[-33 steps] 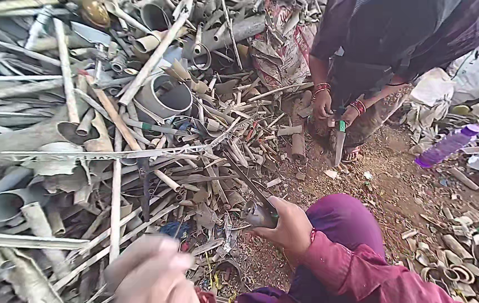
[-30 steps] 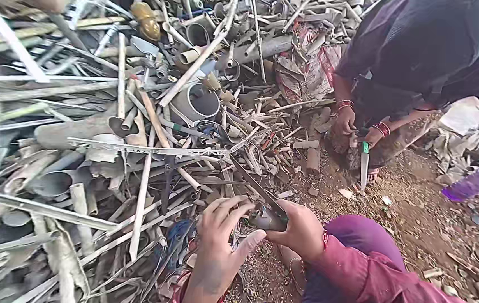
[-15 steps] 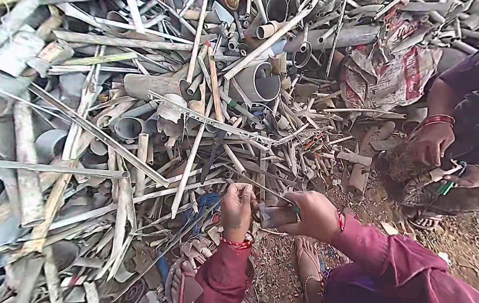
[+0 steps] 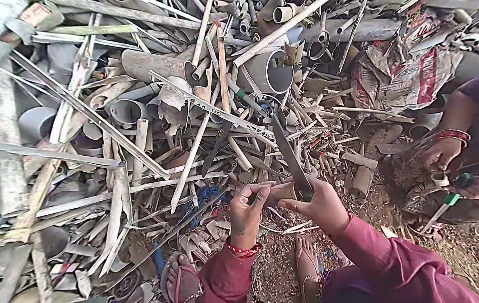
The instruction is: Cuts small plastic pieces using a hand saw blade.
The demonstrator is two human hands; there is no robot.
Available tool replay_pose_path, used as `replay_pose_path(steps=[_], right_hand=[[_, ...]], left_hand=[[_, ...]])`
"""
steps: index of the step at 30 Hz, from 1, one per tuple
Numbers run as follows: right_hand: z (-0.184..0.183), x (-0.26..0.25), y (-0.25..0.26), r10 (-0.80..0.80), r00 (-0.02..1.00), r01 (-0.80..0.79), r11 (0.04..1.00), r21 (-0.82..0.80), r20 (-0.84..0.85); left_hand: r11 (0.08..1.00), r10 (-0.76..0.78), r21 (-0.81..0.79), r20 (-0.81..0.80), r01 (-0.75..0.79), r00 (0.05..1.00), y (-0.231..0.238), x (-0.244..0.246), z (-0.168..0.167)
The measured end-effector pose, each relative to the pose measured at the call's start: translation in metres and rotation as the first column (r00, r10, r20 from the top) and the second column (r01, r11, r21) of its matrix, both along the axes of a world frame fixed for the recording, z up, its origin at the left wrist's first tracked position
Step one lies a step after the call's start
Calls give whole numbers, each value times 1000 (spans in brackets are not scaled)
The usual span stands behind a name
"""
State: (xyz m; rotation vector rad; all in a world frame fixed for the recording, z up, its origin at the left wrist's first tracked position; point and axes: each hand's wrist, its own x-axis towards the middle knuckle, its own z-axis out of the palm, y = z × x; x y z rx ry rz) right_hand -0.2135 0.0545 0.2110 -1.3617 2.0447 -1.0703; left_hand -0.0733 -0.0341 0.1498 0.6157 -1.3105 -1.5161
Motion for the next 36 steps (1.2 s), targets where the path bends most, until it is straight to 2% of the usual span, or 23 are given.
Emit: replay_pose_path(steps=[1, 3, 4, 5, 7, 9, 11, 13, 16, 18, 21, 23, 25, 26, 27, 28, 29, 30, 31, 32, 33, 35, 36], right_hand=[[-3, 1, -2, -50, 985, 55, 998, -29, 163], [-7, 12, -5, -108, 854, 188, 976, -109, 509], [-8, 16, -5, -110, 789, 234, 963, -131, 604], [-9, 17, -5, -80, 775, 226, 961, -157, 627], [-13, 10, -3, 74, 850, 72, 964, -255, 521], [-15, 5, 0, 249, 904, -126, 932, -339, 347], [-19, 9, 4, 357, 902, -247, 888, -387, 242], [-23, 15, 7, 394, 878, -259, 868, -424, 270], [-18, 24, 9, 327, 776, -71, 895, -440, 540], [-10, 23, 7, 295, 734, 24, 889, -458, 612], [-2, 8, 2, 143, 837, 146, 872, -468, 528], [0, -15, -4, -68, 890, 277, 866, -417, 451], [-3, -45, -3, -214, 960, 270, 883, -383, 183], [-3, -58, 1, -221, 975, 214, 912, -351, 21], [-4, -65, 3, -199, 977, 164, 937, -309, -83], [-5, -67, 5, -162, 977, 123, 959, -256, -137], [-7, -66, 6, -118, 982, 88, 977, -196, -149], [-8, -62, 7, -73, 989, 53, 988, -146, -132], [-9, -57, 9, -20, 996, 10, 994, -105, -89], [-10, -50, 10, 32, 999, -34, 996, -80, -26], [-12, -41, 12, 84, 995, -80, 994, -69, 49], [-14, -21, 16, 203, 963, -195, 979, -62, 178], [-14, -10, 17, 260, 936, -250, 966, -72, 237]], left_hand=[[997, 52, 52, -49, -50, 997, 5, -5, -2], [991, 127, 46, -73, -124, 989, 14, -13, -6], [990, 144, 20, -67, -143, 987, 15, -13, -8], [989, 148, 5, -57, -148, 987, 15, -12, -10], [991, 131, 29, -44, -130, 990, 8, -8, -8], [987, 88, 140, -39, -81, 995, 1, -5, -3], [948, -1, 317, -20, 7, 1000, -6, -4, -2], [873, -138, 465, -61, 151, 989, -8, -6, -7], [770, -302, 552, -127, 320, 945, 5, -11, -9], [694, -454, 597, -71, 402, 888, 21, -17, -7], [508, -659, 671, -102, 540, 745, 44, -30, -8], [516, -680, 620, -122, 591, 723, 44, -30, -10], [576, -653, 575, -103, 581, 750, 35, -21, -1], [580, -623, 569, -152, 584, 767, 28, -13, 6], [535, -582, 570, -286, 623, 761, 20, -6, 9], [437, -501, 570, -488, 695, 715, 12, 1, 8], [293, -348, 538, -710, 790, 612, 2, 8, 2], [146, -102, 463, -872, 874, 479, -7, 14, -6], [66, 148, 373, -921, 925, 361, -16, 19, -15], [71, 331, 342, -894, 937, 302, -24, 23, -20], [132, 438, 400, -844, 907, 309, -30, 27, -22], [217, 589, 617, -701, 756, 403, -40, 29, -20], [205, 679, 683, -616, 702, 401, -44, 27, -19]])
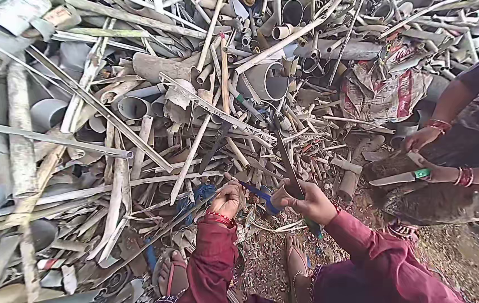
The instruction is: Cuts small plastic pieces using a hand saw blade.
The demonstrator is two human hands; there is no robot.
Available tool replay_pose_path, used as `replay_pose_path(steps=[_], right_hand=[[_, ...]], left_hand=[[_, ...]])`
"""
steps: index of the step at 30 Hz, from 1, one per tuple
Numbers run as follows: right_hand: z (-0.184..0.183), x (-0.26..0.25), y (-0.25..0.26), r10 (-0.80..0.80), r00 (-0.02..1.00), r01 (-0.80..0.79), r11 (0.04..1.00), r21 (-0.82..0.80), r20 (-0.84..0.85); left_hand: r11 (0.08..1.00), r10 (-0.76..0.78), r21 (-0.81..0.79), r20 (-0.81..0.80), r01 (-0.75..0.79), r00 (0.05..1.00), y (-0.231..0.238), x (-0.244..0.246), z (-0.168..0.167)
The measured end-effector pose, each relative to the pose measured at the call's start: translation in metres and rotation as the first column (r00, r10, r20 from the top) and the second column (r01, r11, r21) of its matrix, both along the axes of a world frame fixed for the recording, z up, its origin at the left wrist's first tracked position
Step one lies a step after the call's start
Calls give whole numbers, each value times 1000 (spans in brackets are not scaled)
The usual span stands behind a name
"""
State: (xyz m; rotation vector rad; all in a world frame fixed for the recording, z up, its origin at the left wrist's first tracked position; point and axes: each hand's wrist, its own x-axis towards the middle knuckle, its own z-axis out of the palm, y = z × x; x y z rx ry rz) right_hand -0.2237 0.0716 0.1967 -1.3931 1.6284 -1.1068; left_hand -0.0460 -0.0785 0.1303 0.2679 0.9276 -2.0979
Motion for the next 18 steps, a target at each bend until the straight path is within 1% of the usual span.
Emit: replay_pose_path(steps=[1, 2, 3, 4, 5, 6, 7, 8, 9, 10, 11, 12, 13, 14, 15, 16, 17, 18], right_hand=[[-1, 10, 2, 55, 996, -53, 998, -19, 69], [-1, 19, 3, 99, 985, -92, 994, -57, 143], [0, 25, 4, 130, 969, -109, 988, -110, 210], [1, 29, 4, 142, 954, -99, 981, -168, 265], [3, 29, 3, 120, 944, -53, 974, -220, 307], [4, 26, 2, 60, 939, 28, 968, -251, 338], [6, 19, -1, -23, 941, 121, 954, -273, 337], [7, 8, -4, -116, 948, 204, 936, -288, 297], [8, -5, -5, -215, 946, 281, 915, -288, 242], [8, -17, -5, -307, 931, 353, 895, -272, 198], [9, -26, -3, -386, 905, 421, 874, -243, 180], [11, -35, -2, -449, 880, 473, 855, -214, 152], [9, -43, -1, -477, 876, 482, 854, -197, 73], [6, -49, 0, -478, 878, 467, 865, -184, -21], [2, -51, 1, -455, 885, 436, 883, -176, -92], [0, -49, 1, -420, 899, 398, 903, -164, -128], [-1, -45, 1, -379, 914, 357, 921, -154, -143], [-1, -40, 1, -341, 928, 319, 935, -151, -150]], left_hand=[[990, 78, 117, 5, -78, 997, -2, -4, -2], [975, 130, 176, 30, -134, 991, -2, -12, -6], [988, 78, 117, 167, -98, 983, 1, -25, -11], [997, -28, -58, 404, 56, 914, 13, -39, -15], [925, -55, -255, 646, 283, 761, 32, -51, -21], [772, 35, -367, 840, 519, 542, 54, -63, -26], [583, 163, -407, 907, 703, 389, 78, -71, -23], [371, 259, -439, 895, 818, 363, 96, -74, -17], [187, 296, -468, 865, 864, 405, 107, -74, -10], [57, 297, -510, 829, 858, 474, 111, -71, -5], [10, 291, -549, 801, 836, 523, 109, -69, -2], [-5, 264, -582, 783, 813, 563, 101, -65, 2], [-36, 244, -591, 777, 806, 581, 91, -59, 8], [-83, 248, -574, 780, 815, 575, 82, -51, 16], [-105, 260, -555, 786, 825, 561, 74, -45, 24], [-56, 266, -549, 797, 834, 543, 70, -40, 29], [47, 253, -560, 808, 827, 532, 65, -38, 32], [178, 220, -566, 820, 805, 528, 60, -36, 33]])
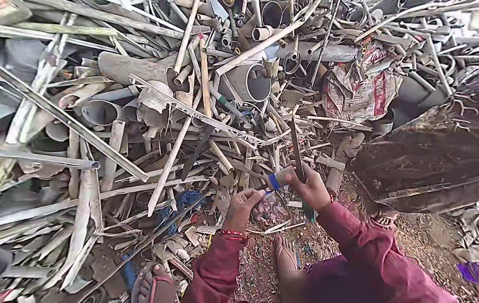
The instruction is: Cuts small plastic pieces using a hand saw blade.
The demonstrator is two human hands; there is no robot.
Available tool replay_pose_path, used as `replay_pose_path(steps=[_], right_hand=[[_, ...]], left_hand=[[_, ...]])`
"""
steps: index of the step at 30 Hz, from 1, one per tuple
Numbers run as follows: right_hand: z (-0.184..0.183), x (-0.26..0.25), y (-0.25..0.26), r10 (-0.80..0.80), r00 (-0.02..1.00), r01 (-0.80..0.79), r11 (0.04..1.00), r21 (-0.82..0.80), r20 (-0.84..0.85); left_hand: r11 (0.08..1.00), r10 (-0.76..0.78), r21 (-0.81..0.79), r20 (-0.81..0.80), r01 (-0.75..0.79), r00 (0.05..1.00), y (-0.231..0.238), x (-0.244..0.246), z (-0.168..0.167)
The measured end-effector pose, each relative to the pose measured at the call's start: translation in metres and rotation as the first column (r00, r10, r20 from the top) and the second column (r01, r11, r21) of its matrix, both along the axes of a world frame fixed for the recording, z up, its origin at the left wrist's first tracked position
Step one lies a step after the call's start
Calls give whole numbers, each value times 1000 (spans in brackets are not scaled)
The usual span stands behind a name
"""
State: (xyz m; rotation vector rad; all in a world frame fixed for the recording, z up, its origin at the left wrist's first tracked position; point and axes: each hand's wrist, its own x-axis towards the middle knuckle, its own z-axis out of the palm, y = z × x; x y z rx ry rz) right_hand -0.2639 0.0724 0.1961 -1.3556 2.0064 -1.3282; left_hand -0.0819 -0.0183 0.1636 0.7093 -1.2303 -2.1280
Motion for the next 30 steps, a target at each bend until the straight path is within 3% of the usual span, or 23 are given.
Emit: replay_pose_path(steps=[2, 5, 7, 9, 11, 12, 14, 17, 18, 20, 22, 25, 28, 30], right_hand=[[-1, 12, 1, 45, 999, -45, 999, 11, 27], [1, 17, 3, -48, 981, 36, 997, 70, 185], [5, 13, 5, -176, 909, 138, 983, 125, 377], [11, 12, 7, -253, 802, 206, 968, 147, 541], [20, 13, 9, -306, 745, 286, 949, 132, 592], [24, 10, 11, -331, 746, 340, 936, 97, 579], [31, -6, 21, -367, 784, 427, 904, -6, 501], [41, -29, 32, -403, 793, 458, 889, -12, 458], [41, -30, 32, -414, 781, 451, 892, 37, 468], [37, -21, 29, -408, 761, 396, 908, 138, 505], [31, -5, 23, -341, 752, 294, 939, 176, 565], [25, 18, 15, -205, 780, 117, 976, 185, 591], [20, 29, 10, -129, 879, -36, 942, 334, 460], [14, 30, 13, -103, 872, -137, 887, 441, 478]], left_hand=[[988, 95, 119, -12, -93, 995, -8, 6, 0], [1000, 27, 2, 72, -27, 997, -14, 12, 2], [999, -36, -34, 152, 41, 988, -20, 15, -1], [994, -25, 106, 100, 14, 995, -32, 17, -10], [943, 45, 330, -29, -33, 999, -50, 26, -23], [924, 63, 377, -10, -55, 998, -58, 33, -33], [944, 53, 305, 238, -126, 970, -72, 46, -54], [993, 98, -6, 601, -118, 793, -81, 47, -71], [984, 176, -128, 606, -124, 775, -78, 42, -69], [916, 325, -365, 433, -166, 841, -61, 29, -56], [840, 309, -516, 200, -168, 930, -35, 11, -38], [925, 37, -380, 36, -20, 999, 7, -12, -17], [961, 106, -262, 61, -86, 993, 20, -22, -21], [959, 38, -283, 105, -7, 994, 10, -16, -24]])
